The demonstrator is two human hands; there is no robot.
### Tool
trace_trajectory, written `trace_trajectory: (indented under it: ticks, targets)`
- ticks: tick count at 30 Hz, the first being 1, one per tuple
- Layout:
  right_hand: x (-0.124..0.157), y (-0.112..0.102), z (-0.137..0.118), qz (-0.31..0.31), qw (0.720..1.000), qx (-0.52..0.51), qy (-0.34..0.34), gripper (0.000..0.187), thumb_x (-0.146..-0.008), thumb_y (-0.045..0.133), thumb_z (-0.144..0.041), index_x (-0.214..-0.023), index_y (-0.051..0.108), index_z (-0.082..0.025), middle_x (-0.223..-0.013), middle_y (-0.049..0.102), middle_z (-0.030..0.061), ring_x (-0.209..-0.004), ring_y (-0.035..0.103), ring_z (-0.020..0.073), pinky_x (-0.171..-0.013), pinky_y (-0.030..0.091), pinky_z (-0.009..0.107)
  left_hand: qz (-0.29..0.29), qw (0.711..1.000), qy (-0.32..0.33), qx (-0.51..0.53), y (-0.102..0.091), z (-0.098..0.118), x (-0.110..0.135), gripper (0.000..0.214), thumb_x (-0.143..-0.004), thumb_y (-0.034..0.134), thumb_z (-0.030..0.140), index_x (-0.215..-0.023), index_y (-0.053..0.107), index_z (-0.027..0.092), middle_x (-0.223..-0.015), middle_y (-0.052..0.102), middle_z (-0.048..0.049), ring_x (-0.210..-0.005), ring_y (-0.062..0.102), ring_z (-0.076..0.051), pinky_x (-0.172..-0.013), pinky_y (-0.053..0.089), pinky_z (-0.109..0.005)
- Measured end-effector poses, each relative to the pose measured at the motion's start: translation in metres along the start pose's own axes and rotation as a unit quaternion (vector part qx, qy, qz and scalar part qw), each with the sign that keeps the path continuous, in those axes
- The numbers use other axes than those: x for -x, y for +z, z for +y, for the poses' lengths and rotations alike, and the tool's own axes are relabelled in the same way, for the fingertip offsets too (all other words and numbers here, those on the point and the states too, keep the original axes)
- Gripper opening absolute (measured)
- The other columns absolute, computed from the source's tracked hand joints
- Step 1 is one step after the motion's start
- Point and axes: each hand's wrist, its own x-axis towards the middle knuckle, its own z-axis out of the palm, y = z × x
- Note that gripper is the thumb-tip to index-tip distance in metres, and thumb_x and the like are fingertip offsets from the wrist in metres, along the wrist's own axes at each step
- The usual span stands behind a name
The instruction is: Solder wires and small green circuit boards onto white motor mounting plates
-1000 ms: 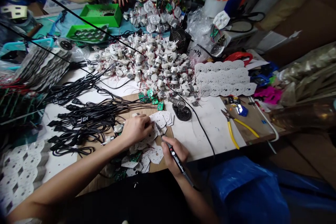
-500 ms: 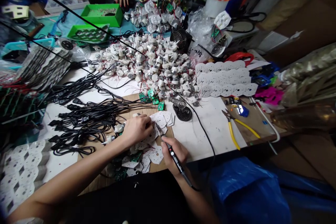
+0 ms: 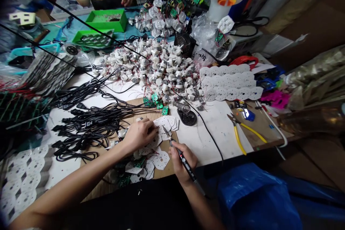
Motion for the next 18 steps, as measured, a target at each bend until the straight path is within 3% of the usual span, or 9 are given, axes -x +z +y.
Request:
trace_trajectory:
  ticks: [8, 12, 16, 18]
  targets:
    - [-0.001, 0.000, -0.001, 0.011, 1.000, -0.002, 0.000, 0.018, -0.097, 0.060, -0.026, -0.108, 0.073, -0.020, -0.081, 0.078, 0.0035, -0.060, 0.076, 0.0161, -0.057, 0.065, 0.025, 0.096, 0.980, 0.088, 0.151, -0.008, -0.017, 0.007, 0.015, -0.096, 0.062, 0.023, -0.088, 0.073, 0.016, -0.089, 0.071, -0.0059, -0.077, 0.066, -0.015, -0.070, 0.046, -0.024]
    - [-0.001, 0.001, 0.001, 0.013, 1.000, -0.007, -0.001, 0.018, -0.098, 0.060, -0.026, -0.109, 0.072, -0.019, -0.082, 0.078, 0.0036, -0.060, 0.076, 0.0162, -0.057, 0.065, 0.025, 0.068, 0.980, 0.035, 0.183, -0.006, -0.013, 0.006, 0.018, -0.090, 0.068, 0.022, -0.108, 0.070, 0.019, -0.081, 0.073, 0.0000, -0.071, 0.066, -0.014, -0.068, 0.047, -0.023]
    - [0.000, 0.001, 0.001, 0.015, 1.000, -0.003, -0.002, 0.018, -0.099, 0.059, -0.026, -0.109, 0.072, -0.020, -0.081, 0.077, 0.0038, -0.061, 0.076, 0.0160, -0.057, 0.065, 0.025, 0.028, 0.991, 0.017, 0.127, 0.001, -0.008, 0.002, 0.008, -0.091, 0.065, 0.022, -0.094, 0.070, 0.018, -0.085, 0.074, -0.0028, -0.078, 0.067, -0.017, -0.072, 0.047, -0.026]
    - [-0.001, 0.000, 0.000, 0.012, 1.000, 0.002, -0.003, 0.017, -0.099, 0.059, -0.026, -0.108, 0.072, -0.020, -0.081, 0.077, 0.0034, -0.061, 0.076, 0.0158, -0.058, 0.065, 0.025, 0.019, 0.996, 0.024, 0.085, 0.003, -0.005, 0.000, 0.012, -0.093, 0.061, 0.024, -0.091, 0.071, 0.018, -0.091, 0.074, -0.0057, -0.085, 0.068, -0.019, -0.075, 0.046, -0.028]
